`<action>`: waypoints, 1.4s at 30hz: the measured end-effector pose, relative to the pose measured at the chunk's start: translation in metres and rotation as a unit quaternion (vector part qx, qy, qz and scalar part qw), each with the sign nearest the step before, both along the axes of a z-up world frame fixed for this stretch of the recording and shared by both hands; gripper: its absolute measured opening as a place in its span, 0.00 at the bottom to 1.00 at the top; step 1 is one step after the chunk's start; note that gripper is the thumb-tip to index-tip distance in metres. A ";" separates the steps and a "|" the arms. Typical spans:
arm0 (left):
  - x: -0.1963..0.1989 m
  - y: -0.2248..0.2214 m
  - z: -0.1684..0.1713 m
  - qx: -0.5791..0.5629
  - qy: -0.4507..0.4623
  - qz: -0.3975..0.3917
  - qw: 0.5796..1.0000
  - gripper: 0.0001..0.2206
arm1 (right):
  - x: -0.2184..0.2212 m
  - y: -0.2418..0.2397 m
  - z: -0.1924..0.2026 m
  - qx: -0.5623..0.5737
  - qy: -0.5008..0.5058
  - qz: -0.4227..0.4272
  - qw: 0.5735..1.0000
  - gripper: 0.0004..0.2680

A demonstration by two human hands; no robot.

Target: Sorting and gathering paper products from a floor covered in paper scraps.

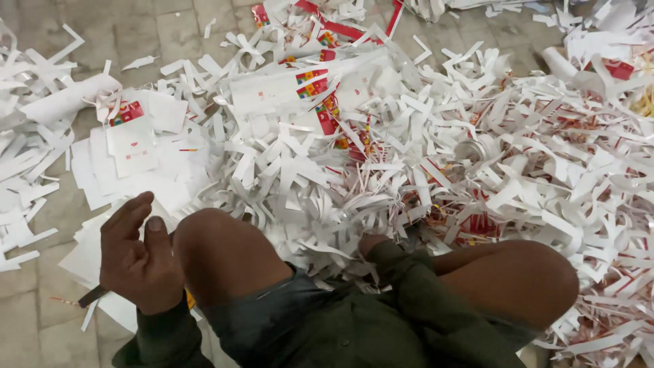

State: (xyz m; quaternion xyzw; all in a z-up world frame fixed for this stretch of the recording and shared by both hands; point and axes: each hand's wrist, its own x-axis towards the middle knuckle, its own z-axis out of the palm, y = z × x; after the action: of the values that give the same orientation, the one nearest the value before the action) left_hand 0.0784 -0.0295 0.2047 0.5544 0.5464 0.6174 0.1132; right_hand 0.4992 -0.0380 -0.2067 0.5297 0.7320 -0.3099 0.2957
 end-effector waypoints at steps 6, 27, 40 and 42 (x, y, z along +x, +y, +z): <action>0.040 0.011 0.079 0.024 0.029 -0.065 0.997 0.03 | -0.085 0.052 0.176 0.059 0.184 -0.059 0.979 0.14; 0.076 0.205 0.039 -0.043 0.364 -0.074 0.927 0.08 | -0.060 0.285 0.119 0.227 0.150 -0.070 0.960 0.34; 0.085 0.224 0.007 -0.081 0.375 -0.121 0.916 0.06 | -0.043 0.228 0.120 0.166 0.154 -0.038 0.973 0.20; 0.090 0.226 0.005 -0.061 0.370 -0.133 0.917 0.06 | -0.054 0.212 0.134 0.165 0.170 -0.049 0.970 0.20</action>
State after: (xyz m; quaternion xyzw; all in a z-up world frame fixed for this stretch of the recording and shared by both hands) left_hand 0.1686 0.1962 0.2100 0.8029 0.5071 0.3129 0.0179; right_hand 0.4455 0.1741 -0.0731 0.5461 0.7856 -0.2845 0.0604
